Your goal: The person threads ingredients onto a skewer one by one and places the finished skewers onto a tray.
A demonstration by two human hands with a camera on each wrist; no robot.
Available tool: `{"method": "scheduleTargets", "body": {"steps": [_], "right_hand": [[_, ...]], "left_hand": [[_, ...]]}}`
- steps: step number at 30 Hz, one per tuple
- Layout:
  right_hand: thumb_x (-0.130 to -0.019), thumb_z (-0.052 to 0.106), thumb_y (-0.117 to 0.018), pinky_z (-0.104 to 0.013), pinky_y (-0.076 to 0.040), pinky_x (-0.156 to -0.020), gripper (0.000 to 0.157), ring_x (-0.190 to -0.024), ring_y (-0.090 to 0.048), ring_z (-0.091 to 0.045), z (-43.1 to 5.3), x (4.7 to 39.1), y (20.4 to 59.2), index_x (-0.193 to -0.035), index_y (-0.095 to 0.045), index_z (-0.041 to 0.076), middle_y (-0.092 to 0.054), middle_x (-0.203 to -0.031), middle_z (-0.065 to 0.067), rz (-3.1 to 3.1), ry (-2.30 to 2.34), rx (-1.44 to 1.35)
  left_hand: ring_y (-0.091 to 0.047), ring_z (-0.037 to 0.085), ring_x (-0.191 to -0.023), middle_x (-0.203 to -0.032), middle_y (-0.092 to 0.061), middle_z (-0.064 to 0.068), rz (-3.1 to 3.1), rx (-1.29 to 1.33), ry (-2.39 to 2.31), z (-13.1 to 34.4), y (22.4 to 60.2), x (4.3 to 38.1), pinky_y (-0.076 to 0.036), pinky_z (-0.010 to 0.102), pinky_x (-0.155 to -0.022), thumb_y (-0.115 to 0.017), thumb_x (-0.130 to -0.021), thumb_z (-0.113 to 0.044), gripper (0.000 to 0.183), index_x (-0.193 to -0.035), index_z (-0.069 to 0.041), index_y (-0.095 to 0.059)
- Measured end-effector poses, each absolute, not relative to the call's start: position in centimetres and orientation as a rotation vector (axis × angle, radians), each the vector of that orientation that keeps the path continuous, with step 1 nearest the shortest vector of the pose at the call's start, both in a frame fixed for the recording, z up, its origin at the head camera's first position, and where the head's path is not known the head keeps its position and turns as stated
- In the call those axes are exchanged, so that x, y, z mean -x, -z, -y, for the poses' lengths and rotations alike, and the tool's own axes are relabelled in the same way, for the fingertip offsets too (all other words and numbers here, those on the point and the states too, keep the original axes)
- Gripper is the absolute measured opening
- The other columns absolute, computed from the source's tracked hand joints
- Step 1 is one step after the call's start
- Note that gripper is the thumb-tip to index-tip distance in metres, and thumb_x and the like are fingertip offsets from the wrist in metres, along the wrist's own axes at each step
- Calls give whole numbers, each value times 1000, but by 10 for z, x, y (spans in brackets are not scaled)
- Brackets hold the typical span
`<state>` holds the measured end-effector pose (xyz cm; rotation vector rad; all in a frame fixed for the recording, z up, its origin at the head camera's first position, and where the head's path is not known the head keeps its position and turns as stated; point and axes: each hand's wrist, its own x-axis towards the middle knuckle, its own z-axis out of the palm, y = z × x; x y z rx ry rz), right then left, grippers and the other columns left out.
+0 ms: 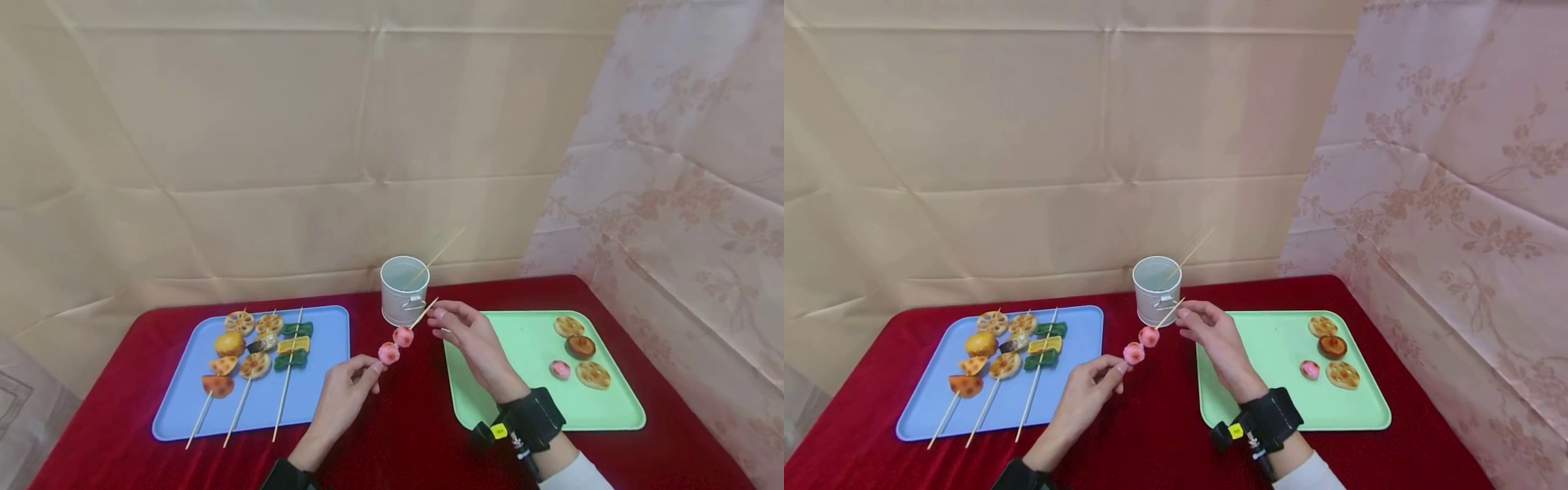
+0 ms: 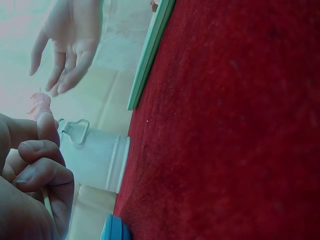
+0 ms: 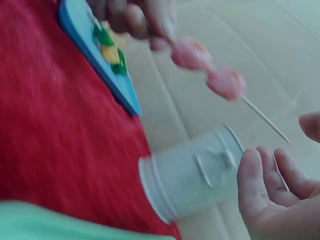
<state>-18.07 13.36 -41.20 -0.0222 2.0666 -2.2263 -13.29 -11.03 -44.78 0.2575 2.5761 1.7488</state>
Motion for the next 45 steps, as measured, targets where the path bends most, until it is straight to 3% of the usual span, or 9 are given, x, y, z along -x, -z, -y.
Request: {"method": "scheduleTargets", "body": {"steps": [6, 13, 21, 24, 28, 32, 35, 40, 45], "right_hand": [[-102, 31, -68, -30, -55, -93, 48, -108, -68, -18, -168, 186, 404, -135, -58, -2, -63, -133, -21, -2291, 2062, 19], [-102, 32, -67, -25, -55, -90, 48, -103, -68, -11, -211, 182, 402, -134, -60, -2, -69, -122, -14, -2495, 1882, 27], [-104, 39, -63, -32, -56, -91, 52, -115, -66, -32, -252, 167, 416, -137, -59, 0, -63, -131, -24, -2621, 1687, -27], [-103, 43, -63, -31, -56, -67, 55, -113, -65, -36, -263, 163, 416, -140, -58, 3, -65, -130, -22, -2681, 1573, -90], [-102, 41, -64, -35, -45, -46, 54, -94, -65, -33, -277, 159, 412, -141, -58, 4, -67, -127, -21, -2711, 1455, -116], [-103, 32, -65, -36, -49, -53, 49, -63, -59, -28, -288, 159, 407, -138, -57, -2, -64, -124, -25, -2691, 1350, -60], [-102, 25, -66, -35, -49, -62, 45, -53, -57, -24, -294, 160, 405, -134, -58, -5, -64, -116, -21, -2723, 1190, -6], [-95, 14, -72, -38, -49, -69, 35, -73, -67, -23, -297, 159, 407, -122, -65, -8, -69, -102, -12, -2912, 857, 103], [-87, 10, -74, -44, -51, -64, 26, -80, -65, -25, -299, 153, 413, -108, -71, -6, -70, -91, -8, -3141, 485, 210]], "left_hand": [[-40, 5, -53, -66, -62, -2, -2574, -246, -1750, 110, 449, 132, -31, 22, -52, -65, -102, -15, 15, -97, -6, -76], [-41, 5, -53, -65, -62, -3, -2595, -257, -1751, 109, 450, 131, -32, 22, -53, -65, -102, -17, 15, -97, -8, -77], [-41, 4, -53, -66, -62, -3, -2577, -269, -1751, 108, 452, 131, -31, 22, -52, -65, -102, -18, 16, -98, -8, -76], [-41, 5, -54, -66, -62, -3, -2581, -268, -1749, 108, 452, 131, -32, 22, -52, -64, -102, -18, 16, -98, -8, -76], [-42, 5, -54, -66, -62, -3, -2582, -263, -1744, 108, 452, 131, -33, 22, -53, -64, -102, -18, 16, -97, -8, -76], [-42, 6, -54, -66, -62, -2, -2569, -251, -1745, 109, 451, 131, -32, 23, -52, -65, -102, -20, 17, -98, -7, -76], [-41, 6, -54, -67, -63, -1, -2554, -244, -1757, 110, 450, 131, -32, 23, -50, -66, -102, -20, 18, -98, -6, -76], [-42, 7, -54, -67, -63, -1, -2555, -236, -1761, 110, 450, 131, -32, 23, -51, -66, -102, -18, 17, -98, -5, -75], [-42, 6, -54, -66, -62, -2, -2572, -241, -1757, 109, 450, 132, -32, 22, -52, -65, -102, -17, 15, -98, -7, -76]]}}
